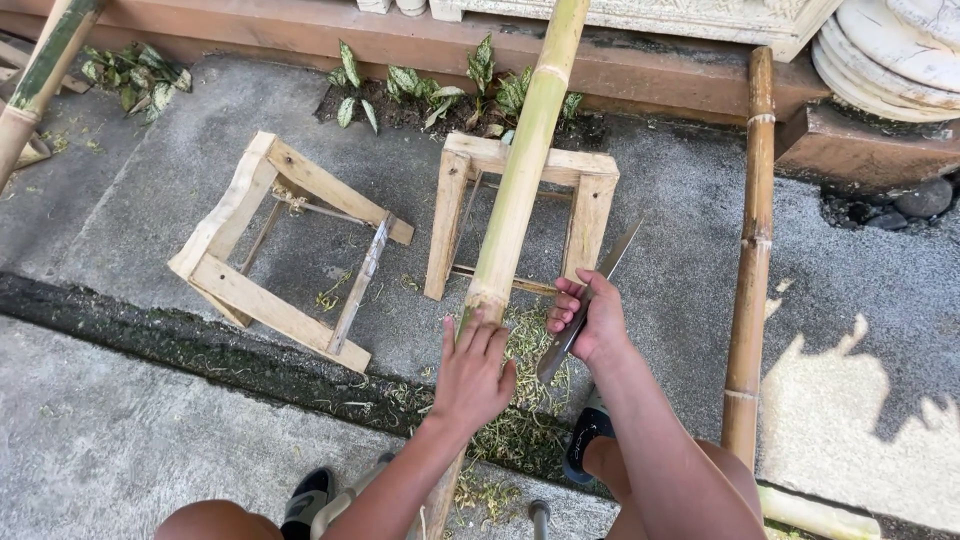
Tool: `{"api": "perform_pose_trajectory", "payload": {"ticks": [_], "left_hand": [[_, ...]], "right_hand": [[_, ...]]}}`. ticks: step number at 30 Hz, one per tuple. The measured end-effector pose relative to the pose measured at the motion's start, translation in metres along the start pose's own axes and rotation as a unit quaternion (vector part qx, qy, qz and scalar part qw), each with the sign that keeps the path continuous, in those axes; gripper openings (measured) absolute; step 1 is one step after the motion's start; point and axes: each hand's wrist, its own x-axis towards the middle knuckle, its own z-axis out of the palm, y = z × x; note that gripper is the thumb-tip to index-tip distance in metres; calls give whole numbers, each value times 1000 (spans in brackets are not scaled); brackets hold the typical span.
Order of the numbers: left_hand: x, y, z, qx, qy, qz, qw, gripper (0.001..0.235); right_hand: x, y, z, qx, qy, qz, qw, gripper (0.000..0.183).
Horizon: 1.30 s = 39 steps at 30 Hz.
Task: Scraping the outer surface of a bamboo pole using a metal knife.
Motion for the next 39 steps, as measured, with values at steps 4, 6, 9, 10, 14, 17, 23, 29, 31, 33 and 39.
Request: {"api": "perform_pose_trajectory", "payload": {"ticks": [4, 6, 9, 10, 14, 17, 23, 29, 31, 33, 39], "left_hand": [[-18, -14, 20, -116, 74, 5, 990, 56], [-24, -12, 18, -149, 150, -77, 974, 74], [-24, 4, -13, -171, -71, -218, 958, 88], [-24, 6, -9, -173, -68, -220, 958, 88], [-22, 8, -5, -133, -62, -222, 964, 86], [-20, 6, -3, -118, -80, -211, 967, 87], [-17, 11, -4, -56, -78, -188, 978, 92], [-13, 11, -8, -50, -113, -187, 975, 92], [-11, 13, -7, -58, -118, -190, 973, 94], [-12, 14, -4, -57, -122, -190, 972, 95], [-11, 13, -10, -38, -127, -177, 975, 95]], "right_hand": [[1, 1, -2, -14, -20, -1, 1000, 32], [-1, 3, -4, -41, -31, 2, 999, 33], [5, 15, -5, -146, -43, -40, 988, 34], [8, 22, -8, -150, -46, -40, 987, 34], [14, 54, -14, -554, 9, -204, 807, 42], [9, 76, -5, -725, 49, -258, 637, 56], [7, 78, 22, -786, 52, -332, 518, 79], [9, 63, 48, -851, 92, -214, 471, 87], [12, 60, 50, -855, 97, -220, 460, 89], [14, 60, 52, -868, 93, -190, 450, 90], [14, 57, 56, -892, 83, -161, 414, 95]]}}
